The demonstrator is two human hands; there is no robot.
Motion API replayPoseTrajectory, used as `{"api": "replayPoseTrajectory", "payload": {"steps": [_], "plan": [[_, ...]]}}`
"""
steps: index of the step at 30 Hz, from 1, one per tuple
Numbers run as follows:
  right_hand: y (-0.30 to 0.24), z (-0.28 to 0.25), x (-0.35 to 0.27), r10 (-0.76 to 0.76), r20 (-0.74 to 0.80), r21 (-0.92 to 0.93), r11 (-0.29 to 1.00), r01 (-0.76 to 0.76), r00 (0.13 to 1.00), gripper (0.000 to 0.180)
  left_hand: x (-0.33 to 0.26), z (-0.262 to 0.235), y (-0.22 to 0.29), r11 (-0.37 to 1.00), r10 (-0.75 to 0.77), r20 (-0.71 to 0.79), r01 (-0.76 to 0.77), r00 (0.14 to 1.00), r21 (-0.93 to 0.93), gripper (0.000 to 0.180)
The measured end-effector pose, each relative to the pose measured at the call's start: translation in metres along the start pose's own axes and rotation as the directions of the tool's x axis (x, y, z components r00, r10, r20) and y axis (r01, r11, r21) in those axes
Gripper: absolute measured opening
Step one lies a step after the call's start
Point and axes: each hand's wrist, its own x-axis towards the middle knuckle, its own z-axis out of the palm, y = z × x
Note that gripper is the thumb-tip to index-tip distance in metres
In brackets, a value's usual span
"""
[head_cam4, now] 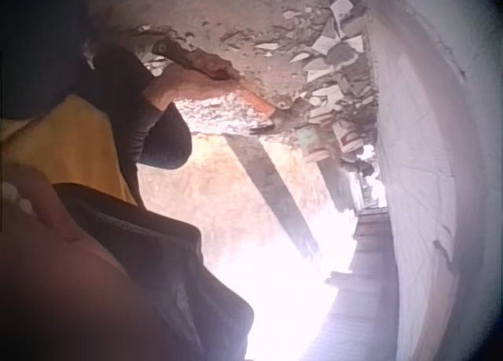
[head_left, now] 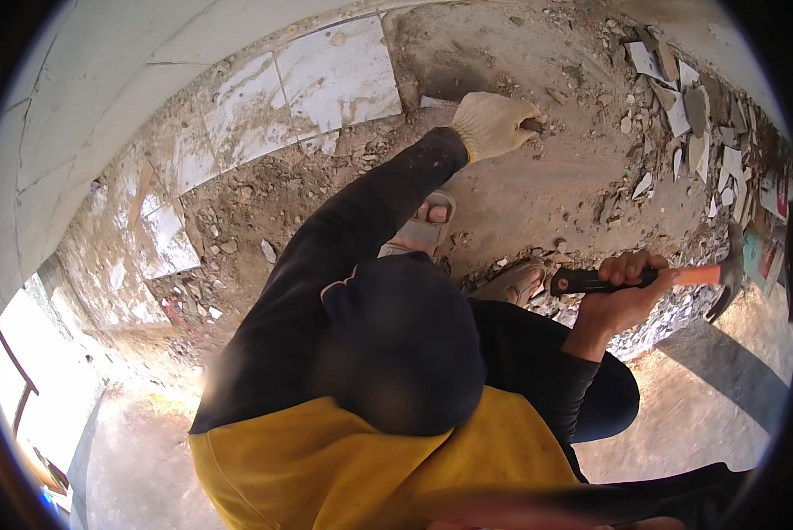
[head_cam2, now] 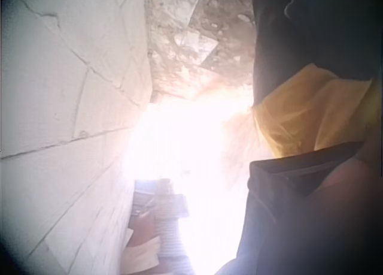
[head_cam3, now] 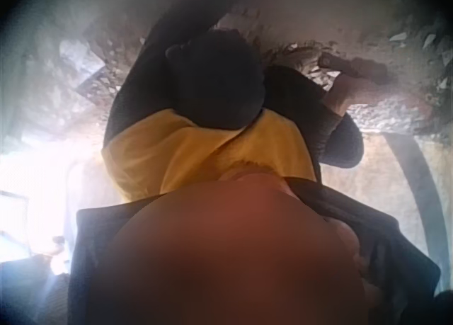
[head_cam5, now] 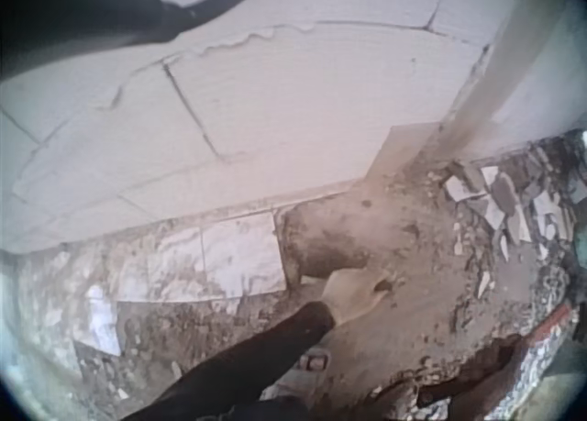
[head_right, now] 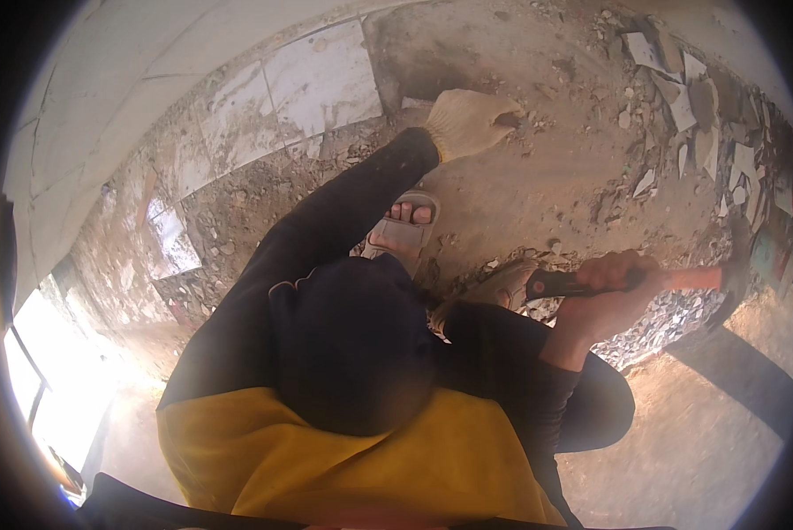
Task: The person uses a hammer to break and remove floor tiles, then clears the resulting debris by hand. The task involves repeated striking of tiles and sweeping broken pieces aside.
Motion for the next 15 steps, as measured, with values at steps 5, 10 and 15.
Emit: {"api": "replayPoseTrajectory", "payload": {"steps": [5, 10, 15], "plan": [[0.062, -0.004, -0.037, 0.704, 0.140, -0.611, 0.614, -0.499, 0.696, 0.043, 0.000, -0.001, 0.001, 0.997, 0.016, 0.005, -0.017, 1.000, 0.069, 0.032], [0.022, -0.046, 0.006, 0.302, 0.178, -0.242, 0.936, -0.255, 0.937, 0.042, 0.000, 0.002, -0.001, 0.999, 0.017, 0.016, -0.017, 1.000, 0.028, 0.031], [0.022, -0.014, 0.000, 0.256, 0.060, -0.032, 0.967, -0.254, 0.965, 0.042, 0.001, 0.002, 0.000, 0.999, 0.010, -0.006, -0.009, 1.000, 0.049, 0.031]]}}
